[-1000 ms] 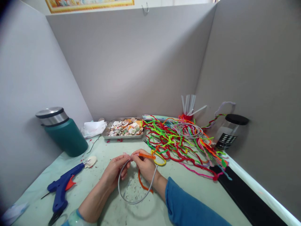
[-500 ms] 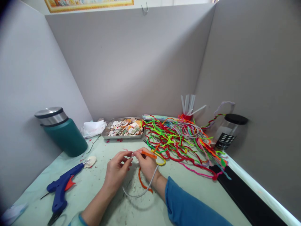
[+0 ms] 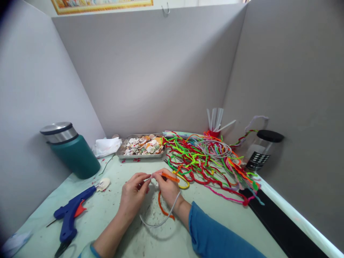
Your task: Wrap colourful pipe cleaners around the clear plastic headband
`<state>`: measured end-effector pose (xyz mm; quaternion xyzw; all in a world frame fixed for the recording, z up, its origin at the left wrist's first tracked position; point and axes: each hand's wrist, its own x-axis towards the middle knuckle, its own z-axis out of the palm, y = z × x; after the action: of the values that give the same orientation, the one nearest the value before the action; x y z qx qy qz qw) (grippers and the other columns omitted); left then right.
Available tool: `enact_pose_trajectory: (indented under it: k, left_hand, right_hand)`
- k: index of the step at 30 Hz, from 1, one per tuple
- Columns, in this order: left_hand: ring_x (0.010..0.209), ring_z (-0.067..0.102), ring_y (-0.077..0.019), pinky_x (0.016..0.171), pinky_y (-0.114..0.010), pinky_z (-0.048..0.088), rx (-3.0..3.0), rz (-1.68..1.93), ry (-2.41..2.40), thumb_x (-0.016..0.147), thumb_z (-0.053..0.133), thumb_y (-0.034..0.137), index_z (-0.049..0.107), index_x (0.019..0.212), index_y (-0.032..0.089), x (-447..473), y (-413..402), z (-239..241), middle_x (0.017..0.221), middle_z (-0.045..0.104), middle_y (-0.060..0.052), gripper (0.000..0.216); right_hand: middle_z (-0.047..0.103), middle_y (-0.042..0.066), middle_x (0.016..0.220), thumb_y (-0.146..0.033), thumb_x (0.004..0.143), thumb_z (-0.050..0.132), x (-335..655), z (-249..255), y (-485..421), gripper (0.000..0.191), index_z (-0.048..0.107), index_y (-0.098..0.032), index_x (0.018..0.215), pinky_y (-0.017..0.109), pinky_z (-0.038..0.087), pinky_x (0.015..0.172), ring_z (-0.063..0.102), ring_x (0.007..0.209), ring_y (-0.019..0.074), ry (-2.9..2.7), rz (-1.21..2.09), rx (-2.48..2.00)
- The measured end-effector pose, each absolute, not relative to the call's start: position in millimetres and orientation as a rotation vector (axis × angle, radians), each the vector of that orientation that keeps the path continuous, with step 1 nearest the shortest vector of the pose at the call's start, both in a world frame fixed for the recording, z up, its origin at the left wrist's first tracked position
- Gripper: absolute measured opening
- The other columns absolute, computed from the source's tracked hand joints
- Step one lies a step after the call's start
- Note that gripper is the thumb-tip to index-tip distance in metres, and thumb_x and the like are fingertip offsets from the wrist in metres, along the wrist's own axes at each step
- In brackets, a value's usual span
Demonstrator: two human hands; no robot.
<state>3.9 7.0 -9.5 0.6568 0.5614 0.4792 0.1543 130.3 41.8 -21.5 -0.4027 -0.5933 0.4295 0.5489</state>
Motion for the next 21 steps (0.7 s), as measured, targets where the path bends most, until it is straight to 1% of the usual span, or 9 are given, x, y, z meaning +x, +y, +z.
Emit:
enact_pose_trajectory:
  k: [4, 9, 12, 16, 18, 20, 21]
  left_hand:
    - [0.058, 0.058, -0.0109, 0.050, -0.021, 0.044, 1.849, 1.335, 1.587, 0.082, 0.046, 0.024, 0.064, 0.085, 0.016, 4.4, 6.7, -7.8, 0.089, 0.062, -0.006, 0.020]
    - [0.054, 0.057, -0.0126, 0.043, -0.019, 0.038, 1.710, 1.319, 1.631, 0.082, 0.046, 0.032, 0.061, 0.085, 0.017, 5.0, 4.8, -7.8, 0.075, 0.065, -0.004, 0.022]
    - [0.056, 0.058, -0.0139, 0.043, -0.019, 0.037, 1.583, 1.361, 1.621, 0.081, 0.047, 0.034, 0.061, 0.085, 0.018, 3.6, 5.9, -8.7, 0.070, 0.066, -0.002, 0.022]
    - [0.060, 0.060, -0.0153, 0.045, -0.020, 0.040, 1.442, 1.409, 1.534, 0.077, 0.052, 0.035, 0.062, 0.079, 0.017, 0.9, 10.3, -9.9, 0.069, 0.066, -0.002, 0.021]
    - [0.061, 0.060, -0.0145, 0.047, -0.020, 0.042, 1.406, 1.424, 1.471, 0.075, 0.054, 0.034, 0.063, 0.077, 0.015, 0.9, 12.0, -10.0, 0.069, 0.066, -0.003, 0.021]
    - [0.049, 0.055, -0.0107, 0.042, -0.018, 0.039, 1.329, 1.416, 1.410, 0.073, 0.057, 0.034, 0.063, 0.076, 0.014, 2.1, 12.8, -9.1, 0.063, 0.065, -0.001, 0.022]
    - [0.040, 0.049, -0.0078, 0.037, -0.017, 0.035, 1.268, 1.401, 1.384, 0.072, 0.058, 0.035, 0.062, 0.077, 0.014, 3.0, 12.8, -8.3, 0.060, 0.063, 0.000, 0.023]
  right_hand:
    - [0.052, -0.003, 0.060, -0.035, 0.078, 0.055, 130.3, -21.0, 41.5, 0.020, 0.061, -0.018, 0.069, 0.022, 0.035, 0.053, 0.047, 0.057, 0.0121, -1.397, 1.003, -0.950]
    - [0.048, -0.004, 0.055, -0.038, 0.078, 0.055, 129.8, -18.3, 38.0, 0.022, 0.062, -0.017, 0.074, 0.021, 0.032, 0.047, 0.042, 0.050, 0.0102, -1.389, 1.109, -0.939]
    - [0.046, -0.004, 0.054, -0.038, 0.078, 0.055, 128.7, -16.5, 36.1, 0.022, 0.063, -0.017, 0.079, 0.020, 0.032, 0.046, 0.041, 0.049, 0.0095, -1.395, 1.165, -0.892]
    - [0.049, -0.002, 0.058, -0.041, 0.077, 0.055, 127.4, -14.9, 35.5, 0.025, 0.062, -0.017, 0.083, 0.020, 0.032, 0.044, 0.041, 0.048, 0.0093, -1.365, 1.167, -0.878]
    - [0.051, -0.002, 0.059, -0.041, 0.077, 0.055, 128.0, -14.4, 35.6, 0.026, 0.062, -0.017, 0.084, 0.021, 0.033, 0.044, 0.042, 0.049, 0.0096, -1.368, 1.167, -0.881]
    - [0.051, -0.002, 0.058, -0.041, 0.078, 0.054, 129.2, -14.3, 35.6, 0.026, 0.063, -0.017, 0.084, 0.021, 0.034, 0.045, 0.043, 0.049, 0.0101, -1.387, 1.139, -0.891]
    - [0.051, -0.002, 0.058, -0.041, 0.078, 0.053, 129.8, -14.6, 35.6, 0.026, 0.063, -0.017, 0.083, 0.021, 0.034, 0.046, 0.043, 0.049, 0.0102, -1.398, 1.118, -0.900]
